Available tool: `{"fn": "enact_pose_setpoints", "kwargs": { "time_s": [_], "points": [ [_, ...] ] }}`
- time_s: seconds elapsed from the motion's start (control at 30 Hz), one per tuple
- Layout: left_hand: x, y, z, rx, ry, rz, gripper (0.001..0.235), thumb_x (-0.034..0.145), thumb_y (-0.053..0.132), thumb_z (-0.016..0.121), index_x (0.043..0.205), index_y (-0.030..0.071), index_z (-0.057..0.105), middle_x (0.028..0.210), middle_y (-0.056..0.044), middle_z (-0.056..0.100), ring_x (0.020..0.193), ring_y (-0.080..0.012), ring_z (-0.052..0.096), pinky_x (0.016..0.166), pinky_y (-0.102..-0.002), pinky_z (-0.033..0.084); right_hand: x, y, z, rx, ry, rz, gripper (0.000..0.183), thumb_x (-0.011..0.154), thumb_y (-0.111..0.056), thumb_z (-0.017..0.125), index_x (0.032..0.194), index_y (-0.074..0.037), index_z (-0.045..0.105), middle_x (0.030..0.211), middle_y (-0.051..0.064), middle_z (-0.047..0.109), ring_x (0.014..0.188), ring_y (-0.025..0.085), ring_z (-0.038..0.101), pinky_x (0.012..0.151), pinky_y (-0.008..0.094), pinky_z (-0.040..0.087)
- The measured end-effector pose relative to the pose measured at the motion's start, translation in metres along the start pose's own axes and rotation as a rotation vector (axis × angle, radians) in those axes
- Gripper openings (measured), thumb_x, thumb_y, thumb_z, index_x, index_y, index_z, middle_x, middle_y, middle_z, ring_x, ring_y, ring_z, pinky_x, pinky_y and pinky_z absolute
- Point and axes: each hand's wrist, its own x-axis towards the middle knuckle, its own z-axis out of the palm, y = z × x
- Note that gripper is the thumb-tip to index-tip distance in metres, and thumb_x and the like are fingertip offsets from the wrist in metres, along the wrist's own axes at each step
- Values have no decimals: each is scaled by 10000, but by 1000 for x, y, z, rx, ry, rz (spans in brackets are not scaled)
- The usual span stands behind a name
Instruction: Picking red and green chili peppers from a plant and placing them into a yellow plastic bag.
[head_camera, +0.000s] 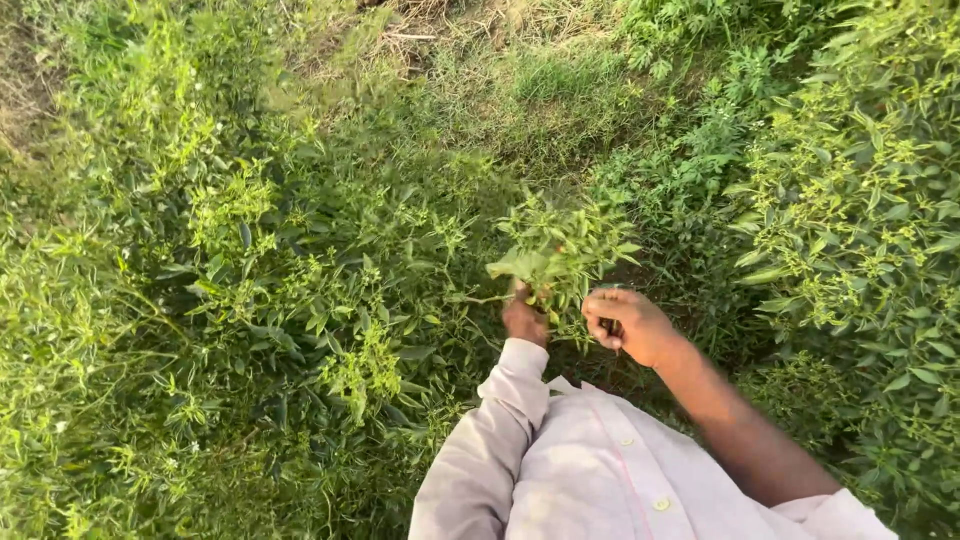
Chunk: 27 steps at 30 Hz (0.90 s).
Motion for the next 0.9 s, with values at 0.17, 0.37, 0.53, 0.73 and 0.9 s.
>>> {"fn": "enact_pose_setpoints", "kwargs": {
  "time_s": [0.17,0.37,0.53,0.73,0.9],
  "points": [
    [-49,-2,10,269,243,105,224,914,185,795,1043,18,719,793,-79,621,557,-183,408,483,-374,310,42,-30,48,-611,118,26,277,887,-319,698,855,-45,686,616,19,573,478,97,452,407,264,324],
    [-90,12,29,253,235,104,261,899,152,771,1056,-43,697,805,-94,685,557,-180,500,495,-353,414,157,7,12,-2004,54,-9,252,915,-268,696,793,-50,730,662,74,667,563,155,630,512,317,500],
    [-36,-17,-2,223,197,79,276,915,231,779,1037,1,687,787,-76,656,532,-190,473,465,-356,368,152,22,33,-2271,38,-41,317,872,-401,753,830,-88,724,731,52,677,615,159,623,501,364,486],
    [-28,-15,-3,280,107,-1,264,941,331,748,1029,90,684,761,-46,568,530,-168,438,430,-352,283,179,40,8,-2690,-68,100,368,849,-431,785,855,-82,669,684,7,589,552,91,559,404,291,463],
    [-7,-25,-19,346,118,46,285,1004,359,636,1060,80,646,833,-60,642,598,-190,568,468,-341,366,157,19,44,-2301,66,136,398,842,-413,781,799,-53,618,590,30,499,483,133,483,413,315,412]
  ]
}}
